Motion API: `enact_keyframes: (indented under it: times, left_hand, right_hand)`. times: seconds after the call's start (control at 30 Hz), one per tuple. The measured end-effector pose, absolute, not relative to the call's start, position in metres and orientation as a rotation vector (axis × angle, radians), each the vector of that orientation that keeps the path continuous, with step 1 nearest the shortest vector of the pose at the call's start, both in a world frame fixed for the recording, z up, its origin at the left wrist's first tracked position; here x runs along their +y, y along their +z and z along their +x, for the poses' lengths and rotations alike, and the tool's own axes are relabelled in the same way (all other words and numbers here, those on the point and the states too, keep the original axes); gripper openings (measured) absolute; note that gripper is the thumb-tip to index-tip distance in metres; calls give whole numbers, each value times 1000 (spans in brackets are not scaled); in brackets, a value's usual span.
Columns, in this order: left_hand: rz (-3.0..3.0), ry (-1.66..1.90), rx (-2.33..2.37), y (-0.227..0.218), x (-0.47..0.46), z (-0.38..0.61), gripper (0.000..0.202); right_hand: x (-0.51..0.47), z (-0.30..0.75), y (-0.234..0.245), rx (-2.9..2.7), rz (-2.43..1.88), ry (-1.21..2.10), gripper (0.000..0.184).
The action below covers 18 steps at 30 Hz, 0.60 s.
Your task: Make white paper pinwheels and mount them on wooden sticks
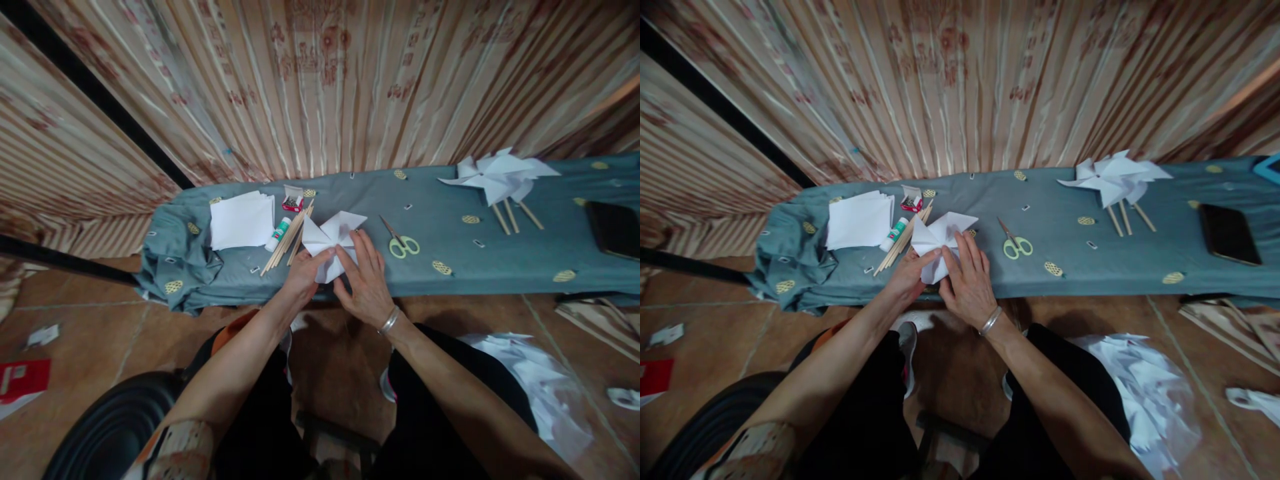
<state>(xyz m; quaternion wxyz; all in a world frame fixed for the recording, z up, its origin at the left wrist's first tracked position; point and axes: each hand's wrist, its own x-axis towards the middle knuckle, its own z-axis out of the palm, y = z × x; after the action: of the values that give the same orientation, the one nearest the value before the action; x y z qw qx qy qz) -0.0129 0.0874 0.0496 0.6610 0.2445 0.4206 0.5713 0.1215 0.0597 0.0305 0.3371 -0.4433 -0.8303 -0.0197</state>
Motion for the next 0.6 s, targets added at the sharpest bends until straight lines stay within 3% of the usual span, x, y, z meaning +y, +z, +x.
enact_keyframes:
  times: [0.6]
  left_hand:
    - [571, 1286, 1022, 52, 86, -16, 40]
  right_hand:
    - [56, 123, 37, -2162, -1072, 2, 73]
